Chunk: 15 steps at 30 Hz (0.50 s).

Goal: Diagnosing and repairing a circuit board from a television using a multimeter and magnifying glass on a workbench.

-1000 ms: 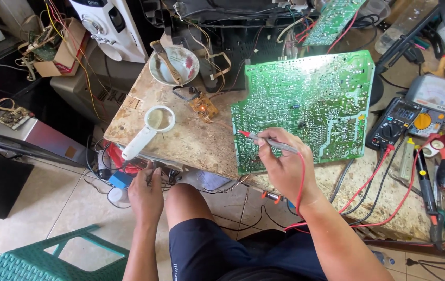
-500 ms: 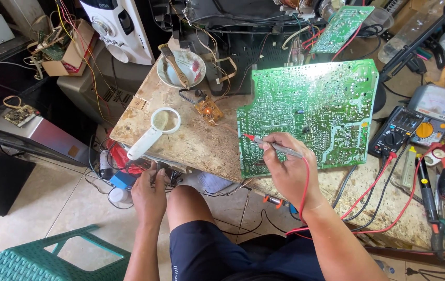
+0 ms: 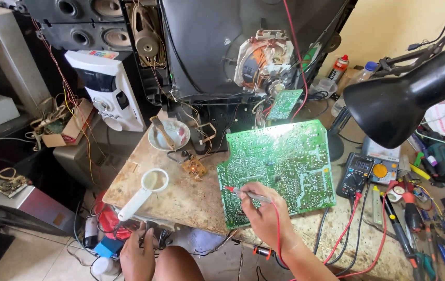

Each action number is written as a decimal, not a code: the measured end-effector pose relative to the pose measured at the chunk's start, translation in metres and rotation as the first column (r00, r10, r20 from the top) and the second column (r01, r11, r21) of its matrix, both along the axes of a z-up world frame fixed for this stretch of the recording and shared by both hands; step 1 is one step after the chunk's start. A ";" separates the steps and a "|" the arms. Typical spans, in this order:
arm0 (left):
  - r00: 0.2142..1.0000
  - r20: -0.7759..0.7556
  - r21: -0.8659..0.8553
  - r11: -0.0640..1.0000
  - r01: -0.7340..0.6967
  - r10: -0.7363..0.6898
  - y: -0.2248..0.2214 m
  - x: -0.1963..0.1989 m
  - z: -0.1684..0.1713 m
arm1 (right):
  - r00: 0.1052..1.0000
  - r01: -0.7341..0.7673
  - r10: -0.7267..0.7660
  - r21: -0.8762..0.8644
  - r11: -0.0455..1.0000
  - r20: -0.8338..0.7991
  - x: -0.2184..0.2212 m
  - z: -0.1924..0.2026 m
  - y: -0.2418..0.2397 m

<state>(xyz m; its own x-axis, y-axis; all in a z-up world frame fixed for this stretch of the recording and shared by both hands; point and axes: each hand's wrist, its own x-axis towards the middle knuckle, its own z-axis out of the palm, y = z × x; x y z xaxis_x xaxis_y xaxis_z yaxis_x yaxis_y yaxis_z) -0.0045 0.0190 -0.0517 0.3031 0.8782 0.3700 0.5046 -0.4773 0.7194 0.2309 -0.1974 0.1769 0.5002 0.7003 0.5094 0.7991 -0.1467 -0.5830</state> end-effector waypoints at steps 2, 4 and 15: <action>1.000 -0.006 -0.017 1.000 -0.008 0.007 0.000 0.001 0.001 | 1.000 0.014 -0.014 -0.007 1.000 -0.008 0.000 0.001 0.000; 1.000 -0.016 -0.037 0.999 -0.016 0.016 0.000 0.000 0.002 | 0.999 0.027 -0.028 -0.018 0.999 -0.020 0.000 0.000 0.000; 0.999 -0.046 -0.092 0.996 0.013 -0.017 0.000 -0.002 0.004 | 0.999 0.038 -0.039 -0.035 0.999 -0.016 0.001 0.001 -0.001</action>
<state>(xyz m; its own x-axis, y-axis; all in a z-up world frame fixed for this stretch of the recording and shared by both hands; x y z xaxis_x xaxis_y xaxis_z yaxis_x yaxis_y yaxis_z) -0.0061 0.0193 -0.0479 0.3313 0.9031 0.2733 0.5317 -0.4180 0.7366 0.2320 -0.1982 0.1782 0.5356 0.6975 0.4761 0.7824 -0.1977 -0.5905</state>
